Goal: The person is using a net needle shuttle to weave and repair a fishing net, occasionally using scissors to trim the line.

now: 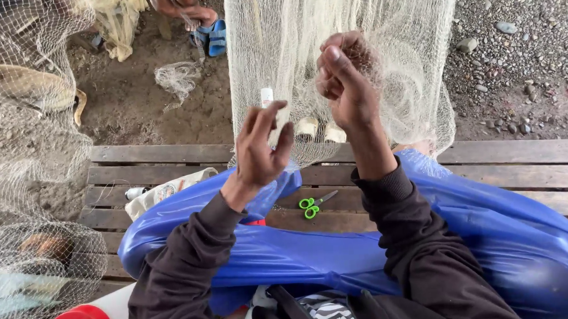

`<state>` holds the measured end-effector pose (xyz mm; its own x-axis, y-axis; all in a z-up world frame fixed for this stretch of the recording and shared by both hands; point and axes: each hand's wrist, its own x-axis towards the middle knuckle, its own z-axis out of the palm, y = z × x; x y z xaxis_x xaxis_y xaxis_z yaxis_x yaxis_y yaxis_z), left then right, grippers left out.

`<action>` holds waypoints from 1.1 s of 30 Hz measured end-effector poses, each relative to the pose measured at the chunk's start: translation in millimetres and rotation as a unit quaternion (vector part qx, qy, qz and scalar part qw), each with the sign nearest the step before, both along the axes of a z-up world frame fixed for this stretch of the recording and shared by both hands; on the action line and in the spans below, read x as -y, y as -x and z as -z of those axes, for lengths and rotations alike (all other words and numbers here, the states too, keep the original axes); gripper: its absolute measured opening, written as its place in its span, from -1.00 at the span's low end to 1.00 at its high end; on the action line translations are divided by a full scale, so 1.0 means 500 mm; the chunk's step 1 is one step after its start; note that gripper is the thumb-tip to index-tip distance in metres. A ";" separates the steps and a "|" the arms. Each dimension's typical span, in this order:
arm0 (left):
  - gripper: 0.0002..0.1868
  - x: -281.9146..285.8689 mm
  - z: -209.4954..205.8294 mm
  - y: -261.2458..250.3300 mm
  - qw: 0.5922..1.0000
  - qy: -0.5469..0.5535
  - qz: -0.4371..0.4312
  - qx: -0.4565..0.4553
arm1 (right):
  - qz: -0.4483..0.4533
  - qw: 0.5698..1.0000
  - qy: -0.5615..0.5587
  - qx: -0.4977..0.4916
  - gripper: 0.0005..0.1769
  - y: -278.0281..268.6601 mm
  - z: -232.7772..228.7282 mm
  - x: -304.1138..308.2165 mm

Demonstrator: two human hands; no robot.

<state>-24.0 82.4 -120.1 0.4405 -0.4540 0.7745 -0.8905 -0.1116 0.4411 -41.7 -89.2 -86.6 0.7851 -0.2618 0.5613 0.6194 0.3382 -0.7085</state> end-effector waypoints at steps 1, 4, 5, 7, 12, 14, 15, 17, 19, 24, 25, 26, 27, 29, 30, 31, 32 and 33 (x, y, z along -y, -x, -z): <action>-0.71 -0.003 -0.004 -0.005 1.000 -0.006 -0.003 -0.019 | -0.004 1.000 -0.024 -0.016 -0.86 0.004 -0.003 -0.002; -0.58 -0.012 0.006 -0.025 0.999 -0.011 -0.005 -0.045 | -0.015 0.997 -0.056 -0.042 -0.86 0.011 -0.023 -0.009; -0.47 -0.012 0.015 -0.031 0.998 -0.011 0.004 -0.054 | -0.013 0.996 -0.065 -0.052 -0.85 0.015 -0.030 -0.009; -0.34 -0.015 0.021 -0.043 0.999 -0.034 0.030 0.004 | -0.032 0.994 -0.104 -0.026 -0.89 0.004 -0.026 -0.005; 0.05 -0.011 0.032 -0.060 0.960 -0.200 -0.054 0.190 | -0.065 0.965 -0.254 -0.004 -0.95 -0.007 -0.032 0.007; -0.65 -0.017 0.013 -0.091 0.846 -0.326 -0.201 0.371 | -0.111 0.953 -0.281 0.037 -0.93 0.003 -0.043 0.022; -0.65 -0.036 -0.018 -0.110 0.844 -0.326 -0.214 0.369 | -0.124 0.952 -0.277 0.037 -0.93 0.022 -0.065 0.025; -0.91 -0.078 -0.085 -0.148 0.824 -0.360 -0.195 0.391 | -0.078 0.971 -0.225 -0.001 -0.91 0.056 -0.110 0.032; -0.94 -0.132 -0.178 -0.120 0.826 -0.349 -0.212 0.389 | -0.106 0.965 -0.241 -0.003 -0.92 0.072 -0.114 0.027; -0.76 -0.231 -0.326 0.023 0.810 -0.515 -0.228 0.162 | -0.140 0.956 -0.242 -0.085 -0.86 0.105 -0.151 -0.012; -0.68 -0.240 -0.343 0.055 0.793 -0.567 -0.209 0.080 | -0.113 0.965 -0.187 -0.147 -0.79 0.110 -0.165 -0.023; -0.57 -0.251 -0.359 0.089 0.767 -0.614 -0.189 -0.003 | -0.086 0.966 -0.130 -0.208 -0.71 0.117 -0.178 -0.035; -0.57 -0.254 -0.378 0.113 0.766 -0.613 -0.193 -0.004 | -0.089 0.966 -0.129 -0.206 -0.71 0.116 -0.187 -0.037; -0.64 -0.258 -0.411 0.159 0.693 -0.700 -0.168 -0.031 | -0.197 0.958 -0.156 -0.142 -0.80 0.119 -0.202 -0.038; -0.64 -0.256 -0.420 0.175 0.694 -0.700 -0.166 -0.033 | -0.196 0.957 -0.155 -0.145 -0.80 0.137 -0.217 -0.042; -0.62 -0.255 -0.430 0.191 0.683 -0.719 -0.115 -0.065 | -0.209 0.960 -0.135 -0.125 -0.83 0.155 -0.232 -0.047; -0.59 -0.253 -0.443 0.203 0.671 -0.733 -0.067 -0.093 | -0.224 0.963 -0.112 -0.100 -0.85 0.168 -0.251 -0.051; -0.59 -0.241 -0.436 0.215 0.673 -0.731 -0.069 -0.091 | -0.224 0.963 -0.109 -0.098 -0.85 0.172 -0.247 -0.041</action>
<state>-131.3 202.8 98.0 0.5838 -0.6174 -0.5272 -0.7732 -0.6209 -0.1291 -127.5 -68.8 36.9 0.9323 0.0328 0.3601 0.2377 0.6949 -0.6787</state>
